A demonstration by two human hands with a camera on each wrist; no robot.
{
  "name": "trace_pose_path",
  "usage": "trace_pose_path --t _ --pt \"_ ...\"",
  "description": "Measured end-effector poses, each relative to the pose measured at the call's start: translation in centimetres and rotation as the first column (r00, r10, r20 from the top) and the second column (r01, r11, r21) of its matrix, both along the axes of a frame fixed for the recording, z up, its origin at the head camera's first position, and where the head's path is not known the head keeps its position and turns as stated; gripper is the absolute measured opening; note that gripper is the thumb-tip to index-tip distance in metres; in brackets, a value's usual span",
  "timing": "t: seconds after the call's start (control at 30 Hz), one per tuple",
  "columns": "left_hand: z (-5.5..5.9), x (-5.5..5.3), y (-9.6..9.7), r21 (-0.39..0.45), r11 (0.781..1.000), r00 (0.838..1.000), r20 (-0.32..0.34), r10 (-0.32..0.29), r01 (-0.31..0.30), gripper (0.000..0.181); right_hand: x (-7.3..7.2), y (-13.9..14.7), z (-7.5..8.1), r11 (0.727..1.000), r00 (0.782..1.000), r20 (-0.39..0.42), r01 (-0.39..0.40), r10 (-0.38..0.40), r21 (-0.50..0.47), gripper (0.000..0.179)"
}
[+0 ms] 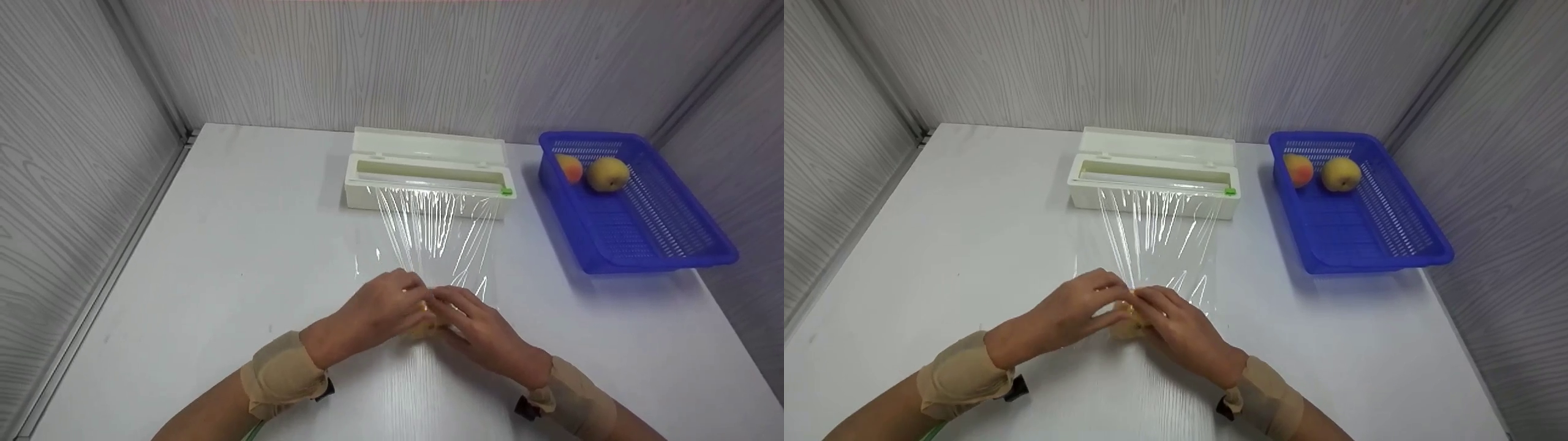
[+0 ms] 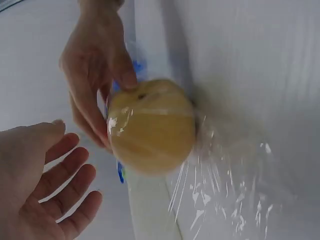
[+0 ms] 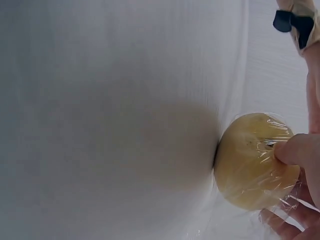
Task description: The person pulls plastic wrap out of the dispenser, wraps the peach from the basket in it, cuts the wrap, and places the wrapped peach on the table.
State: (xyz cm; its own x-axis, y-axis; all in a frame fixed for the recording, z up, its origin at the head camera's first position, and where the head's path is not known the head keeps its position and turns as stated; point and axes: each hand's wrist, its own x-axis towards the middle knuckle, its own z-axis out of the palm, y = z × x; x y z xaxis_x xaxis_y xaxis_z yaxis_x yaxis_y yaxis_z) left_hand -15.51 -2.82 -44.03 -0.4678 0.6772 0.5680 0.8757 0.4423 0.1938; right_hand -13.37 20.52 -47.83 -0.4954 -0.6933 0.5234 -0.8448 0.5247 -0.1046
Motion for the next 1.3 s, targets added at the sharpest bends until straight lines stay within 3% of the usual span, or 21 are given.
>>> trace_pose_path --t 0.1,0.2,0.43,0.6,0.8,0.93,1.2,1.3 --pt "-0.5 0.8 0.7 -0.05 0.998 0.998 -0.059 0.02 -0.023 0.036 0.0 0.3 0.0 1.0 1.0 0.015 -0.003 0.003 0.005 0.07" --pt "-0.9 0.9 0.8 -0.081 0.994 0.997 -0.038 0.068 -0.071 0.044 -0.1 0.7 0.1 1.0 0.999 0.043 -0.019 0.018 0.011 0.074" --pt "-1.5 0.7 1.0 -0.068 0.991 0.993 -0.041 0.11 -0.113 0.046 -0.3 1.2 0.1 0.998 0.996 0.066 -0.066 0.065 0.014 0.084" --pt "-1.7 0.6 1.0 -0.046 0.995 0.996 -0.011 0.089 -0.089 0.043 -0.5 1.3 -0.1 0.998 0.994 0.091 -0.057 0.056 0.003 0.088" --pt "-1.6 -0.5 0.4 0.025 1.0 0.995 0.103 -0.005 0.002 0.038 -1.1 1.3 0.1 1.0 0.987 0.157 -0.029 0.027 0.011 0.092" --pt "-1.5 -1.4 0.1 0.068 0.996 0.972 0.223 -0.075 0.062 0.034 -1.4 1.5 0.0 0.999 0.984 0.177 -0.019 0.013 0.035 0.093" --pt "-1.4 -2.6 -0.3 0.053 0.998 0.933 0.355 -0.058 0.042 0.036 -2.1 1.4 -0.1 0.999 0.987 0.161 -0.001 -0.007 0.053 0.093" --pt "-1.2 -2.6 -0.5 0.01 1.0 0.947 0.322 -0.023 0.021 0.032 -2.4 1.1 -0.2 0.999 0.991 0.136 0.004 -0.011 0.048 0.09"
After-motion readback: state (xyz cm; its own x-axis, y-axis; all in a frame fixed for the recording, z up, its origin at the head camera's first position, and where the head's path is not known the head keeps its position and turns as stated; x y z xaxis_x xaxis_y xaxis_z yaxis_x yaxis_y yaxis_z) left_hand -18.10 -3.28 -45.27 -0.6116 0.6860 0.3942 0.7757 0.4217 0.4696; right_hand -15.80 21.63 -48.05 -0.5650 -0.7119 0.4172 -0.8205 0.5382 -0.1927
